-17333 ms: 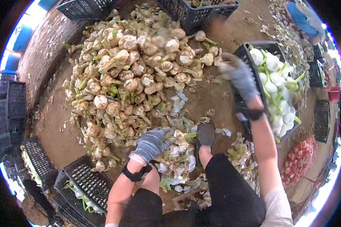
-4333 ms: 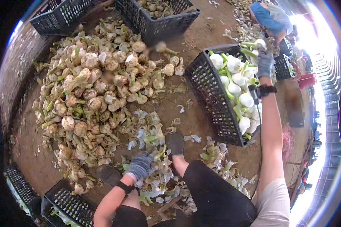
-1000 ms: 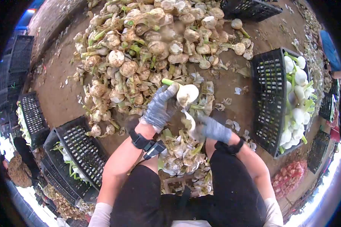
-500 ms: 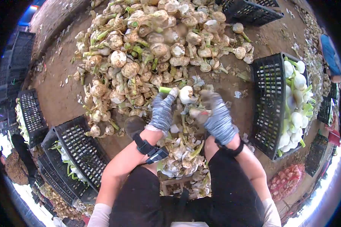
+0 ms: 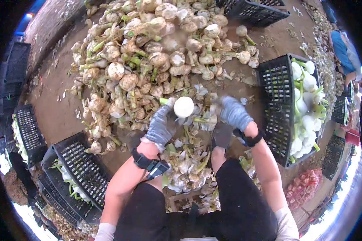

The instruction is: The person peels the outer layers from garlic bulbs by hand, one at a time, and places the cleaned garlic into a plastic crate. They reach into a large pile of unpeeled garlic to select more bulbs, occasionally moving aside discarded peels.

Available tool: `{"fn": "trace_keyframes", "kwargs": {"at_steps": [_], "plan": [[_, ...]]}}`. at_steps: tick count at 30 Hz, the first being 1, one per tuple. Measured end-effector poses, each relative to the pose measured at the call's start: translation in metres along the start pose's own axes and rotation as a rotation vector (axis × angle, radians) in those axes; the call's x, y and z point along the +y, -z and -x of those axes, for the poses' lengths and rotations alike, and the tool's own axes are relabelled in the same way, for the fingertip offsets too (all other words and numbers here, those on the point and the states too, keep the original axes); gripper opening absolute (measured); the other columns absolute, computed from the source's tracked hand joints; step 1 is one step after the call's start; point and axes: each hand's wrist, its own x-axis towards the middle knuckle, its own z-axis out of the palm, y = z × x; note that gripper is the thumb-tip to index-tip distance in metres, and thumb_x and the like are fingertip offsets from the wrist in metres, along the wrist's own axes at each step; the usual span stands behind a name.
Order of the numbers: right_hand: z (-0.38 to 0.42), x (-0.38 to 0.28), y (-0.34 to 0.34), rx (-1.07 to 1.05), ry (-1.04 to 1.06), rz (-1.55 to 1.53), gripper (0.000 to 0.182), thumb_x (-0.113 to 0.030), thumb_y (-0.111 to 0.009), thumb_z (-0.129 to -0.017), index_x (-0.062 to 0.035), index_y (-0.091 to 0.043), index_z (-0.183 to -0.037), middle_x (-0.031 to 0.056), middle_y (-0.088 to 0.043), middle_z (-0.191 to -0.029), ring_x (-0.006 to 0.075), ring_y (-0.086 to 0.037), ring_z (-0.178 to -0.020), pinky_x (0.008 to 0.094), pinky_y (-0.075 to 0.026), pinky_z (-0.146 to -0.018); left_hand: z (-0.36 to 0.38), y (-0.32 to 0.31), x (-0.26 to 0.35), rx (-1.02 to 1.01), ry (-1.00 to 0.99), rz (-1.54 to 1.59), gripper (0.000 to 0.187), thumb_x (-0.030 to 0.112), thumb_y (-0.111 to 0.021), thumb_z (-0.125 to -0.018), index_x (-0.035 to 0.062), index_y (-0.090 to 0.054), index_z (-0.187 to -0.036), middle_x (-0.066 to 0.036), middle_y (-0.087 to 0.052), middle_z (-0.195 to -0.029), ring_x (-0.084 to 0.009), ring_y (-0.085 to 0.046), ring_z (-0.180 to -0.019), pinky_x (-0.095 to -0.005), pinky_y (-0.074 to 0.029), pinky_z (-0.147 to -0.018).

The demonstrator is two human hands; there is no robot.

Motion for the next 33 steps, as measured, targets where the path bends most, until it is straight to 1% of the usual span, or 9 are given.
{"fn": "trace_keyframes", "kwargs": {"at_steps": [3,8,10,15,17,22,25,28,33], "plan": [[-0.035,0.004,0.021,0.292,-0.100,-0.136,0.035,-0.022,-0.061,-0.079,-0.0048,-0.059,-0.110,0.0190,-0.063,-0.096,0.0327,-0.059,-0.088,0.0380,-0.047,-0.078,0.010,-0.011,0.006,-0.078,0.185,0.188,0.041,0.034,-0.052,-0.087,0.0027,-0.054,-0.113,-0.015,-0.058,-0.115,-0.0319,-0.058,-0.101,-0.0486,-0.049,-0.085],[-0.099,0.013,0.054,0.498,-0.403,-0.303,0.039,-0.025,-0.059,-0.081,-0.0032,-0.054,-0.113,0.0190,-0.061,-0.106,0.0348,-0.058,-0.096,0.0396,-0.045,-0.082,0.016,-0.009,0.009,-0.067,0.149,-0.027,0.031,0.034,-0.059,-0.086,0.0037,-0.060,-0.094,-0.013,-0.063,-0.097,-0.0260,-0.062,-0.092,-0.0384,-0.056,-0.070],[-0.135,0.038,0.050,0.542,-0.463,-0.536,0.041,-0.029,-0.063,-0.082,-0.0045,-0.055,-0.114,0.0134,-0.063,-0.088,0.0221,-0.057,-0.069,0.0350,-0.048,-0.067,0.020,-0.016,0.008,0.090,0.138,-0.151,0.029,0.034,-0.061,-0.085,0.0057,-0.061,-0.092,-0.010,-0.064,-0.087,-0.0215,-0.064,-0.081,-0.0344,-0.057,-0.062],[-0.183,0.107,0.003,0.571,-0.487,-1.115,0.035,-0.028,-0.062,-0.083,-0.0037,-0.056,-0.108,0.0065,-0.061,-0.080,0.0181,-0.053,-0.062,0.0309,-0.045,-0.054,0.019,-0.022,0.002,-0.027,0.048,-0.298,0.029,0.024,-0.060,-0.085,0.0053,-0.058,-0.107,-0.010,-0.063,-0.093,-0.0199,-0.064,-0.083,-0.0338,-0.056,-0.065],[-0.153,0.080,0.015,0.628,-0.302,-1.051,0.030,-0.024,-0.059,-0.086,-0.0088,-0.054,-0.111,0.0055,-0.060,-0.082,0.0172,-0.054,-0.060,0.0317,-0.045,-0.048,0.021,-0.030,0.002,-0.071,-0.014,-0.399,0.036,0.019,-0.059,-0.084,0.0052,-0.054,-0.117,-0.009,-0.063,-0.096,-0.0190,-0.064,-0.083,-0.0327,-0.056,-0.067],[-0.158,0.083,0.017,0.611,-0.384,-1.251,0.031,-0.016,-0.057,-0.086,-0.0107,-0.052,-0.116,0.0050,-0.061,-0.090,0.0181,-0.059,-0.065,0.0333,-0.052,-0.053,0.019,-0.035,0.000,-0.049,-0.065,-0.536,0.040,0.015,-0.060,-0.083,0.0049,-0.052,-0.121,-0.008,-0.063,-0.098,-0.0163,-0.064,-0.081,-0.0281,-0.054,-0.066],[-0.163,0.068,0.028,0.675,-0.198,-1.275,0.032,-0.011,-0.057,-0.085,-0.0085,-0.052,-0.117,0.0047,-0.062,-0.091,0.0166,-0.059,-0.065,0.0301,-0.053,-0.056,0.017,-0.029,-0.003,-0.082,-0.031,-0.554,0.039,0.011,-0.058,-0.085,0.0047,-0.050,-0.123,-0.008,-0.060,-0.109,-0.0117,-0.061,-0.086,-0.0255,-0.052,-0.072],[-0.156,0.055,0.029,0.672,-0.051,-1.208,0.030,-0.008,-0.057,-0.085,-0.0026,-0.053,-0.114,0.0030,-0.062,-0.089,0.0112,-0.057,-0.065,0.0210,-0.047,-0.053,0.017,-0.028,-0.004,-0.131,-0.079,-0.577,0.053,0.010,-0.060,-0.083,0.0043,-0.040,-0.132,-0.007,-0.058,-0.114,-0.0122,-0.060,-0.087,-0.0243,-0.050,-0.074],[-0.064,0.010,0.054,0.720,0.046,-1.278,0.019,-0.015,-0.057,-0.088,-0.0037,-0.057,-0.103,-0.0005,-0.060,-0.080,0.0063,-0.052,-0.059,0.0213,-0.042,-0.049,0.013,-0.029,-0.001,-0.169,-0.322,-0.683,0.072,0.006,-0.064,-0.079,0.0089,-0.025,-0.140,-0.009,-0.049,-0.125,-0.0098,-0.057,-0.084,-0.0224,-0.049,-0.070]]}}
